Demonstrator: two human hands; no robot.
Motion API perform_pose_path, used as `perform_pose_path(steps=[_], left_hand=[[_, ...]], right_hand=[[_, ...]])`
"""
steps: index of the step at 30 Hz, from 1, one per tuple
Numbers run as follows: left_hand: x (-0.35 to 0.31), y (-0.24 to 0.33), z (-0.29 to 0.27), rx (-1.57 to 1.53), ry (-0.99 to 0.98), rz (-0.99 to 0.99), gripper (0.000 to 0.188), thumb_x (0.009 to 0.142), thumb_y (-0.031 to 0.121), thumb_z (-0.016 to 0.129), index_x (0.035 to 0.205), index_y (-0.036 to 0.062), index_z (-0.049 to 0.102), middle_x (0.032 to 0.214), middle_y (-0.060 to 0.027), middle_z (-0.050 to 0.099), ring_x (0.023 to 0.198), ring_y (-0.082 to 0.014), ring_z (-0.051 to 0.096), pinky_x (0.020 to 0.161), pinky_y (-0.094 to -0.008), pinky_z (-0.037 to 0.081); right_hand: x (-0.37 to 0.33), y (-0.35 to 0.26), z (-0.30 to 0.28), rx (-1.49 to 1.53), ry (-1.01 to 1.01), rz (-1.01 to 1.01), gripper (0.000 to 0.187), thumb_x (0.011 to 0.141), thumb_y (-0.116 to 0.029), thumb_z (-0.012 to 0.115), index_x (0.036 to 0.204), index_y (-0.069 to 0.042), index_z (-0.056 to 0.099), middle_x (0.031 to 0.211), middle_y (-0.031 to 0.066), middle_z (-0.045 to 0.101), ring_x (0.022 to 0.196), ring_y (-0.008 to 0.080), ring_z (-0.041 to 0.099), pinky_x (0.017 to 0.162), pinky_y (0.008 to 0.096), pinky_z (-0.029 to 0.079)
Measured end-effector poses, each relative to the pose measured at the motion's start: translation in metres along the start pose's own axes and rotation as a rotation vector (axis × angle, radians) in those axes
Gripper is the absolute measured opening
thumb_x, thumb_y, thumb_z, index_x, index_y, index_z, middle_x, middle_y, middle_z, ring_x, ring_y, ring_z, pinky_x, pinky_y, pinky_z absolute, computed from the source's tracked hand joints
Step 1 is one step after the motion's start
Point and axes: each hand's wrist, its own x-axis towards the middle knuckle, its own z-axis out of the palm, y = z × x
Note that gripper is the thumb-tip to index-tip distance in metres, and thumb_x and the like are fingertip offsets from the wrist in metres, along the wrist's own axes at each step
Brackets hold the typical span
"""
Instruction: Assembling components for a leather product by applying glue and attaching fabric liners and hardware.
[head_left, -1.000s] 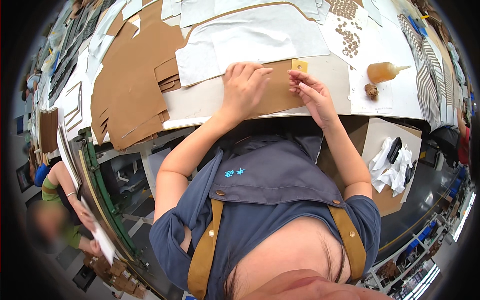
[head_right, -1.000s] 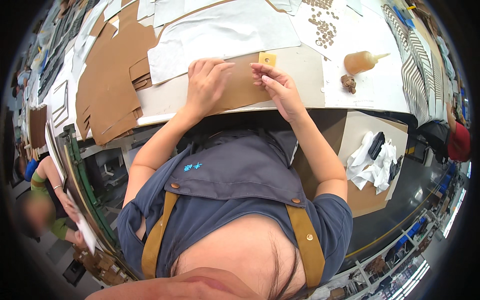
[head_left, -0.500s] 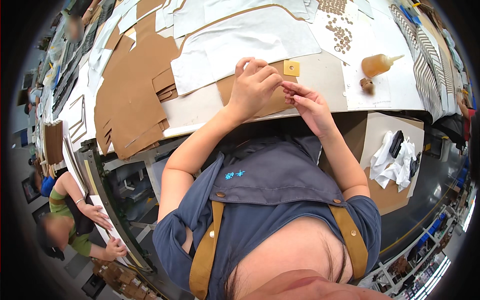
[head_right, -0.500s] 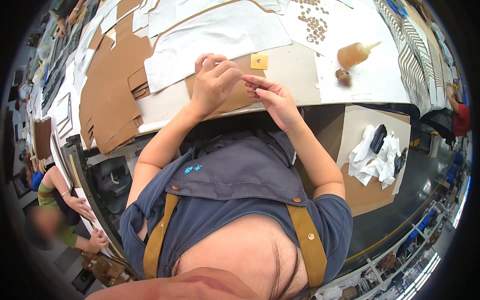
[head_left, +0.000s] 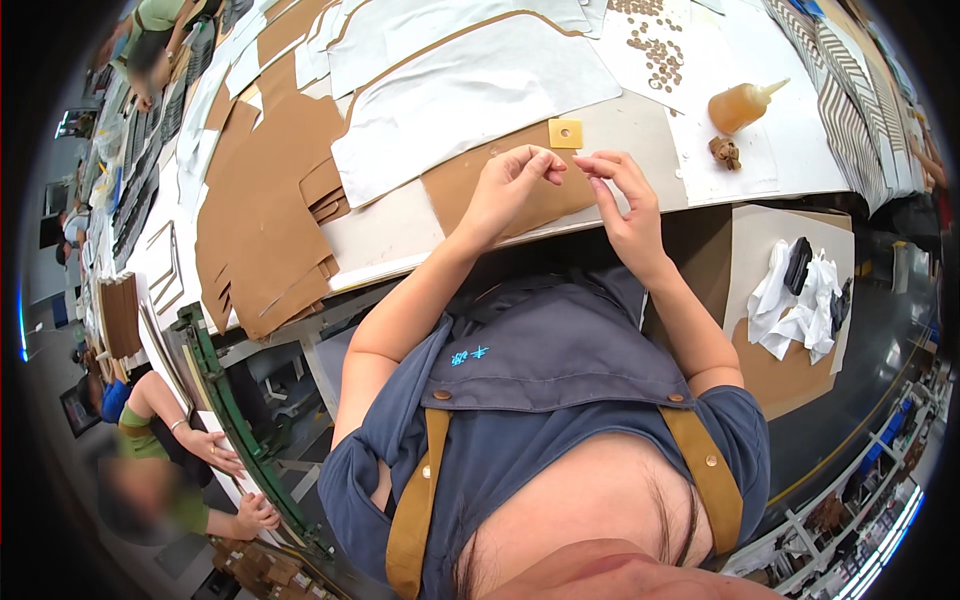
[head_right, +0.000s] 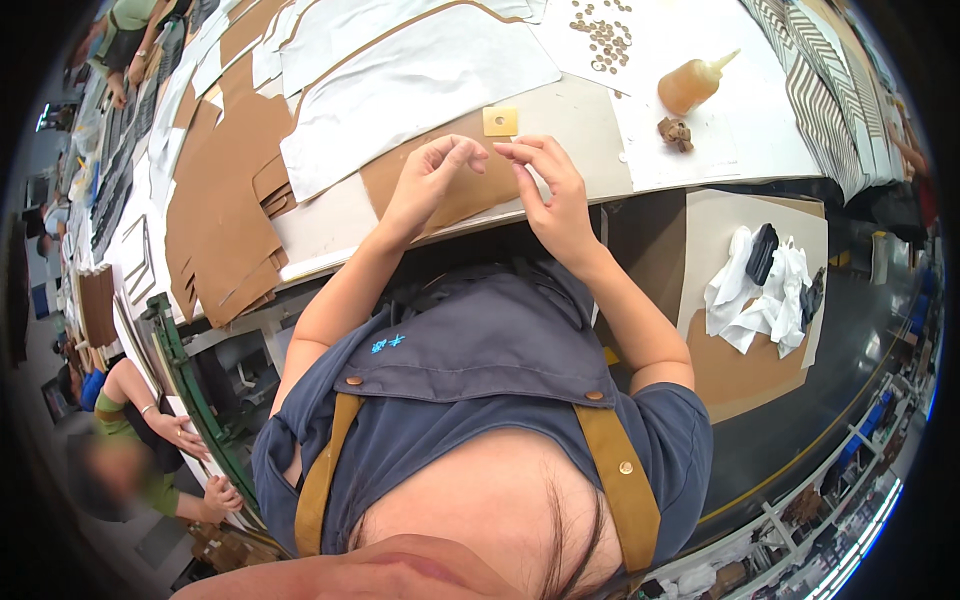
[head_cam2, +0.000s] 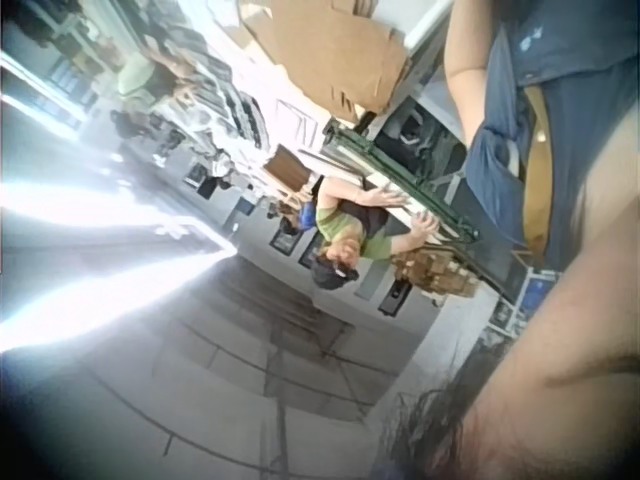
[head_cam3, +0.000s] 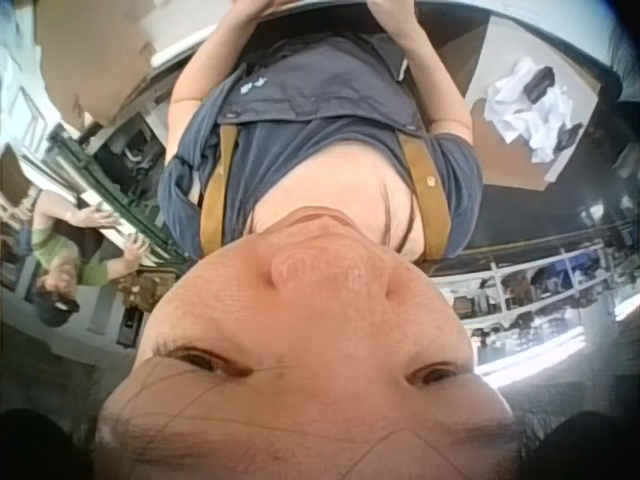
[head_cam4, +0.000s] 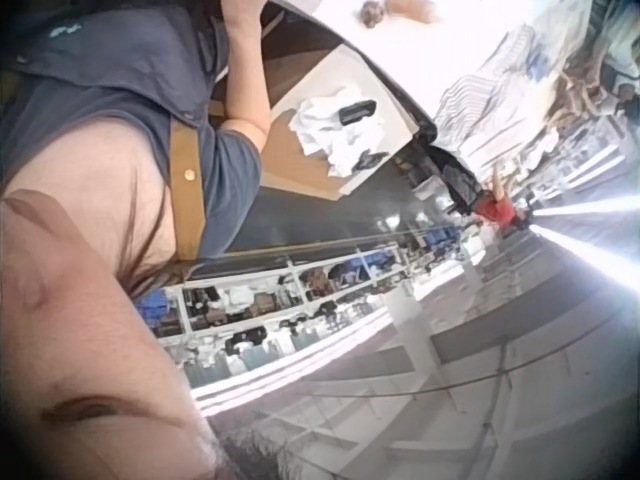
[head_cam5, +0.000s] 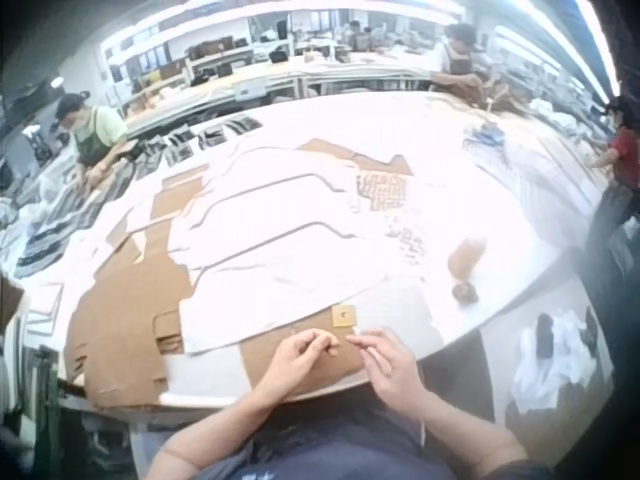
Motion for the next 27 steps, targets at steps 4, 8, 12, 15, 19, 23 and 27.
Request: perform_pose_path(steps=[4,8,12,15,19,23,27], left_hand=[[0.004,0.001,0.007,-0.016,-0.023,0.024,0.029,0.106,0.025,0.054,0.103,0.0008,0.069,0.093,-0.0026,0.068,0.097,-0.0096,0.060,0.104,-0.0318,0.041],[0.005,0.002,0.015,-0.005,-0.032,0.032,0.029,0.106,0.022,0.054,0.104,-0.0022,0.070,0.095,-0.0053,0.071,0.096,-0.0108,0.064,0.097,-0.0299,0.047],[0.002,-0.004,0.019,0.042,-0.072,-0.016,0.029,0.106,0.021,0.055,0.104,-0.0027,0.071,0.095,-0.0055,0.071,0.095,-0.0114,0.065,0.095,-0.0289,0.048],[-0.004,-0.006,0.023,0.145,-0.105,-0.019,0.028,0.106,0.020,0.056,0.104,-0.0039,0.070,0.095,-0.0057,0.071,0.094,-0.0116,0.065,0.093,-0.0280,0.048],[-0.010,-0.007,0.015,0.199,-0.081,0.011,0.026,0.106,0.018,0.055,0.103,-0.0039,0.070,0.094,-0.0057,0.071,0.094,-0.0114,0.065,0.093,-0.0276,0.048],[-0.013,-0.008,0.005,0.140,-0.014,0.050,0.026,0.106,0.017,0.054,0.103,-0.0030,0.069,0.091,-0.0047,0.069,0.090,-0.0104,0.063,0.090,-0.0264,0.047],[-0.015,-0.004,0.001,0.120,0.061,0.077,0.024,0.105,0.017,0.055,0.101,-0.0021,0.070,0.088,-0.0039,0.070,0.090,-0.0100,0.064,0.090,-0.0274,0.047]], right_hand=[[0.005,-0.003,0.004,-0.244,0.093,-0.138,0.019,0.089,0.000,0.066,0.106,-0.006,0.072,0.108,0.0094,0.065,0.100,0.0236,0.061,0.094,0.0352,0.043],[0.009,0.001,0.002,-0.438,0.139,-0.286,0.015,0.085,-0.003,0.070,0.099,-0.008,0.071,0.099,0.0071,0.067,0.096,0.0249,0.062,0.095,0.0369,0.039],[0.006,0.012,-0.009,-0.200,0.115,-0.168,0.008,0.090,-0.006,0.070,0.097,-0.006,0.069,0.088,0.0042,0.068,0.088,0.0187,0.062,0.090,0.0329,0.042],[-0.001,0.026,-0.023,0.250,0.319,0.236,0.009,0.097,-0.010,0.067,0.098,-0.001,0.067,0.088,0.0017,0.067,0.084,0.0104,0.060,0.081,0.0266,0.046],[-0.009,0.059,-0.078,-0.137,0.569,0.181,0.017,0.102,-0.014,0.062,0.099,0.001,0.067,0.083,0.0032,0.066,0.077,0.0086,0.059,0.071,0.0245,0.048],[-0.018,0.086,-0.137,-0.365,0.720,0.240,0.020,0.102,-0.016,0.063,0.094,0.002,0.067,0.079,0.0047,0.064,0.070,0.0095,0.053,0.065,0.0263,0.045],[-0.015,0.085,-0.155,-0.517,0.642,0.361,0.016,0.099,-0.013,0.065,0.095,0.001,0.069,0.081,0.0070,0.067,0.073,0.0108,0.058,0.069,0.0276,0.047]])
